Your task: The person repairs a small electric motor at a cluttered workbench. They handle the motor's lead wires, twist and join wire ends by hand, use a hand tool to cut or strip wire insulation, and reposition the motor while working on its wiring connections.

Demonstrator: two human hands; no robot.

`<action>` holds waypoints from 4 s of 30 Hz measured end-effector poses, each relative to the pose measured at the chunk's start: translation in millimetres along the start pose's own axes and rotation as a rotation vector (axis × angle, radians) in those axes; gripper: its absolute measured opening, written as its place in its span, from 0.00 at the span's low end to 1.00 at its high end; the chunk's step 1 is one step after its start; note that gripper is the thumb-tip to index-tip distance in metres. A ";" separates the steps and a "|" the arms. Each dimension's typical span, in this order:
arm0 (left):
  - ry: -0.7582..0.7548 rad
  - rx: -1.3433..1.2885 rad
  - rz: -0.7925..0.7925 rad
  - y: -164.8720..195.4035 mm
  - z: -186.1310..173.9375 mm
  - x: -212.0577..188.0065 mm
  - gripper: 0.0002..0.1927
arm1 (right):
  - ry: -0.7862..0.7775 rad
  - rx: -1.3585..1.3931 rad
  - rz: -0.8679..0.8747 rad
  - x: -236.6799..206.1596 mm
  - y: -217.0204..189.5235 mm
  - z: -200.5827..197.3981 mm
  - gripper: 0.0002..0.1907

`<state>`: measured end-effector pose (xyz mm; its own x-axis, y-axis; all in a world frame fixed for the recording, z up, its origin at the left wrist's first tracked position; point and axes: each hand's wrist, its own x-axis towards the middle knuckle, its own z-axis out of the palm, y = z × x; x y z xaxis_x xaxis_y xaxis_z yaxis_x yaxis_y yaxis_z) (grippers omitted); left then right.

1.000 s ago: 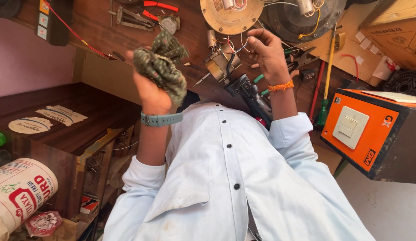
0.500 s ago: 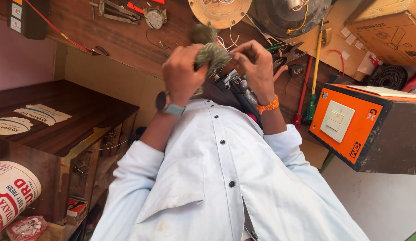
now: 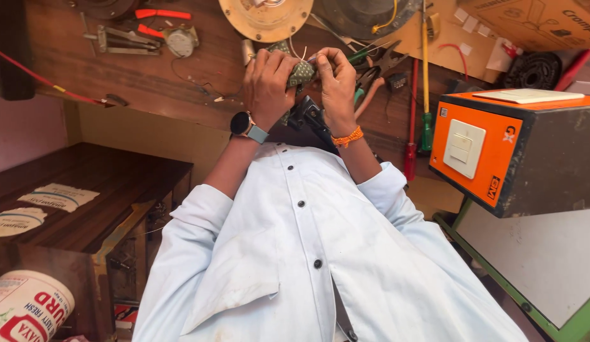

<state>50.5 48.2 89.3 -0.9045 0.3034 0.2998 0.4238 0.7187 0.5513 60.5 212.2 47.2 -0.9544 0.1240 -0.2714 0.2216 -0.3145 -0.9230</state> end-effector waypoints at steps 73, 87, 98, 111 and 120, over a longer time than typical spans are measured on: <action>-0.312 -0.618 -0.025 51.8 -45.6 -18.7 0.23 | -0.024 0.927 0.123 -102.9 -54.5 -18.0 0.20; 0.448 -0.714 -0.498 -104.5 -144.3 -47.3 0.24 | -0.091 -0.127 0.231 41.3 -33.7 8.7 0.11; 0.098 -0.408 -0.335 -60.0 -120.0 -29.1 0.16 | -0.112 -0.157 0.109 37.2 -39.1 15.2 0.15; -0.018 -0.218 -0.042 3.9 -36.6 22.4 0.20 | 0.013 0.412 0.134 9.2 -39.3 25.4 0.13; -0.236 -0.646 -0.504 -45.7 4.1 18.3 0.22 | 0.119 0.446 0.343 2.3 -38.9 27.4 0.09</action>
<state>14.3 23.4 66.4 -0.9482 0.2175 -0.2313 -0.1526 0.3267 0.9327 44.3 198.9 90.0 -0.8080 0.0422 -0.5877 0.3842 -0.7186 -0.5797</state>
